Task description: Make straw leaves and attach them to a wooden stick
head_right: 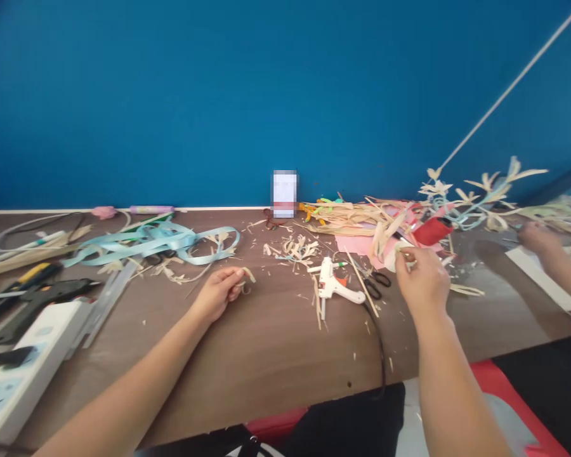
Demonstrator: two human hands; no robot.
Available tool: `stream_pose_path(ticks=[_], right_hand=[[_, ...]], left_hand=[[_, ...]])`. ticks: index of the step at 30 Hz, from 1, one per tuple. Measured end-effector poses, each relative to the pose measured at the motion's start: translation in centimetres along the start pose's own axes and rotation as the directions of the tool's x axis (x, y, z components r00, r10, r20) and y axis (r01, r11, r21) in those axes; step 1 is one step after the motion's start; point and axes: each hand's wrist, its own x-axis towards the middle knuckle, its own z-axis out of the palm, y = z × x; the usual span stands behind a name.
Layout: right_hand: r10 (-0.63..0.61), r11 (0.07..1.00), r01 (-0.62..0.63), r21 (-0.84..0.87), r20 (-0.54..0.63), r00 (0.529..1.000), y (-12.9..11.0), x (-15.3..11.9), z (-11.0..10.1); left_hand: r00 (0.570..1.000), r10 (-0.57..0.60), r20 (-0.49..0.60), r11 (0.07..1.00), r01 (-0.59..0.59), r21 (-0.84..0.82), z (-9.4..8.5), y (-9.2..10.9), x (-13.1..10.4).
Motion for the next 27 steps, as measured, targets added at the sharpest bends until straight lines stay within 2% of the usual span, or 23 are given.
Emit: stream_pose_path(ticks=[2, 3, 4, 5, 7, 8, 10, 11, 12, 15, 18, 20, 24, 26, 27], right_hand=[[-0.045, 0.999, 0.043, 0.016, 0.150, 0.988, -4.4, 0.1, -0.2], [-0.074, 0.993, 0.059, 0.099, 0.149, 0.986, -6.8, 0.0, -0.2], [-0.103, 0.966, 0.064, 0.249, 0.148, 0.984, -9.4, -0.4, -0.1], [-0.152, 0.908, 0.051, 0.415, 0.216, 0.965, -11.9, -1.0, 0.1], [-0.366, 0.746, -0.020, 0.666, 0.435, 0.823, -16.5, -2.6, 1.1], [-0.438, 0.684, -0.083, 0.725, 0.499, 0.748, -18.3, -3.5, 1.9], [-0.501, 0.591, -0.241, 0.770, 0.584, 0.638, -21.0, -5.2, 3.9], [-0.523, 0.550, -0.308, 0.776, 0.608, 0.598, -21.7, -5.8, 4.9], [-0.528, 0.510, -0.366, 0.779, 0.619, 0.581, -22.1, -6.3, 5.8], [-0.497, 0.435, -0.486, 0.758, 0.652, 0.572, -22.0, -7.2, 7.3], [-0.516, 0.419, -0.503, 0.756, 0.654, 0.554, -21.6, -7.6, 7.3], [-0.551, 0.397, -0.476, 0.785, 0.618, 0.560, -21.6, -7.7, 7.0], [-0.495, 0.385, -0.455, 0.803, 0.596, 0.632, -21.9, -8.0, 7.0], [-0.459, 0.372, -0.514, 0.773, 0.635, 0.622, -21.9, -8.2, 7.2], [-0.455, 0.350, -0.566, 0.747, 0.663, 0.594, -21.9, -8.2, 7.3]], left_hand=[[1.000, 0.010, 0.003, 1.000, -0.010, 0.008, 0.1, 0.0, -0.1], [1.000, 0.012, 0.001, 1.000, -0.012, 0.007, 0.1, 0.0, -0.1], [1.000, 0.021, 0.007, 1.000, -0.021, 0.008, 0.1, 0.0, -0.1], [1.000, 0.031, 0.006, 0.999, -0.031, 0.007, 0.0, 0.0, -0.1], [0.998, 0.055, 0.010, 0.998, -0.055, 0.006, 0.0, 0.0, -0.1], [0.998, 0.067, 0.008, 0.998, -0.067, 0.005, -0.1, 0.0, -0.1], [0.996, 0.086, -0.007, 0.996, -0.086, -0.003, -0.2, -0.1, -0.1], [0.996, 0.092, -0.018, 0.996, -0.092, -0.009, -0.2, -0.1, -0.1], [0.995, 0.094, -0.026, 0.995, -0.094, -0.016, -0.3, -0.2, 0.0], [0.996, 0.088, -0.013, 0.995, -0.089, -0.053, -0.2, -0.3, 0.2], [0.996, 0.084, -0.012, 0.994, -0.084, -0.063, 0.0, -0.4, 0.4], [0.994, 0.096, -0.053, 0.995, -0.098, -0.032, 0.1, -0.5, 0.5], [0.986, 0.128, -0.109, 0.991, -0.123, 0.049, 0.4, -0.7, 0.4], [0.984, 0.127, -0.128, 0.991, -0.121, 0.056, 0.5, -0.8, 0.3], [0.981, 0.130, -0.143, 0.991, -0.125, 0.039, 0.5, -0.8, 0.3]])
